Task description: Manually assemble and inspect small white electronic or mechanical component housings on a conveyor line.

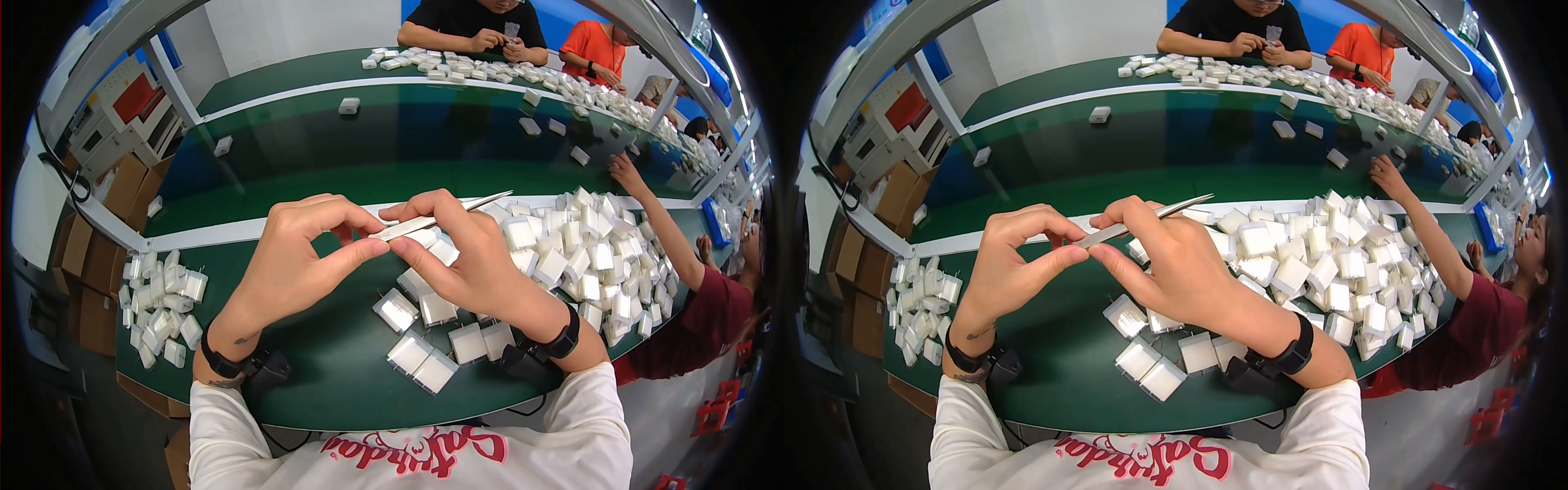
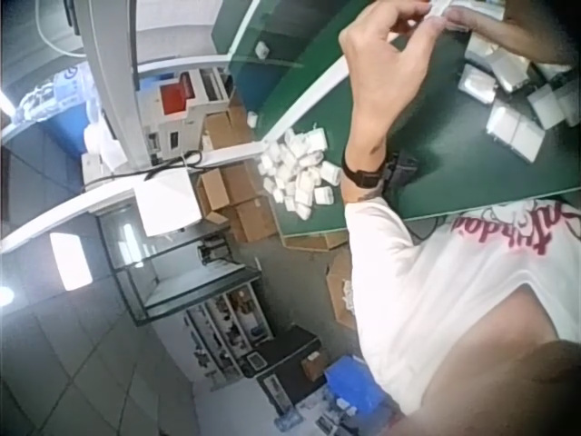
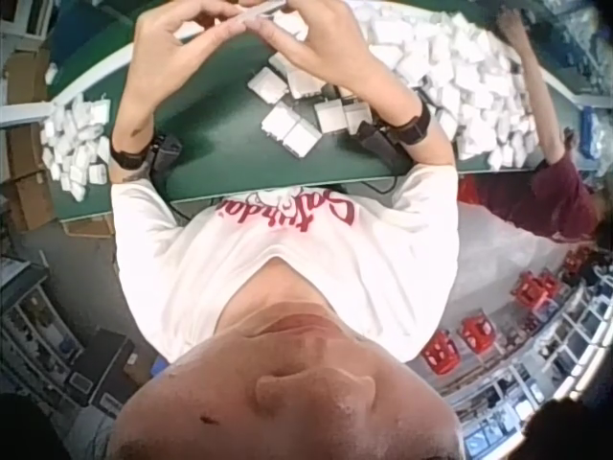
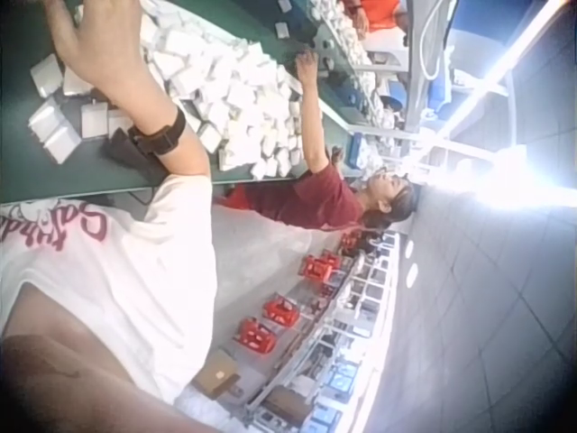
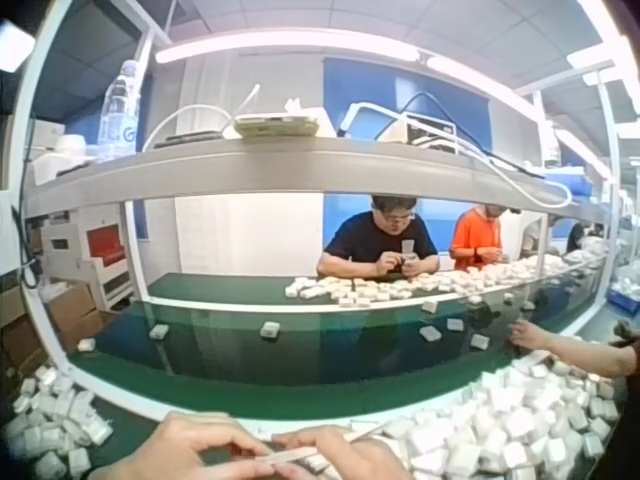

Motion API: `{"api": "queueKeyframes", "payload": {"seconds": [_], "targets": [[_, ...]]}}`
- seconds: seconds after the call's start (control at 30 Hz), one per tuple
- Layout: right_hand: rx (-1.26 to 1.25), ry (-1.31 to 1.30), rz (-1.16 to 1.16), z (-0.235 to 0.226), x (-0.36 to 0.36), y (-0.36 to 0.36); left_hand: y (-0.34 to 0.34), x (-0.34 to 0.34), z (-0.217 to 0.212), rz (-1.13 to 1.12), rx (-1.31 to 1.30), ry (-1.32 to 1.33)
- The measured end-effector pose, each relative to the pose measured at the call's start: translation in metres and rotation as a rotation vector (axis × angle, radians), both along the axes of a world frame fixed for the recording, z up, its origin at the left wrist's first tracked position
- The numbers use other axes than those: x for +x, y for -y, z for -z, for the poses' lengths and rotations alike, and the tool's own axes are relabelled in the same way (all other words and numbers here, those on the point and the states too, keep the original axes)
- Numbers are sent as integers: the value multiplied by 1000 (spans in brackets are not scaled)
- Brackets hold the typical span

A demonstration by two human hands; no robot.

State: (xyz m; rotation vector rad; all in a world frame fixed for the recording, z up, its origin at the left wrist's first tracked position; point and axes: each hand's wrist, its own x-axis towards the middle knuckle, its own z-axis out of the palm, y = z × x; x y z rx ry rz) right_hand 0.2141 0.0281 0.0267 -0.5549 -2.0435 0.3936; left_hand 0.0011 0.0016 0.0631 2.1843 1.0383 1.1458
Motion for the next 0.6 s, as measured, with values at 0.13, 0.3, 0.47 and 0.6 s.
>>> {"api": "queueKeyframes", "payload": {"seconds": [0.13, 0.3, 0.47, 0.6], "targets": [[-55, 67, 18, -5, 4, 2, 0, -1, 0, 4, 2, -16], [-101, -251, -33, -24, 20, -5, 2, 1, -4, -1, -50, 92], [258, -456, 54, -67, 61, 29, 1, -5, -4, -17, -47, 75], [482, -620, -328, -85, 96, 75, -2, 2, -3, -10, -37, 43]]}}
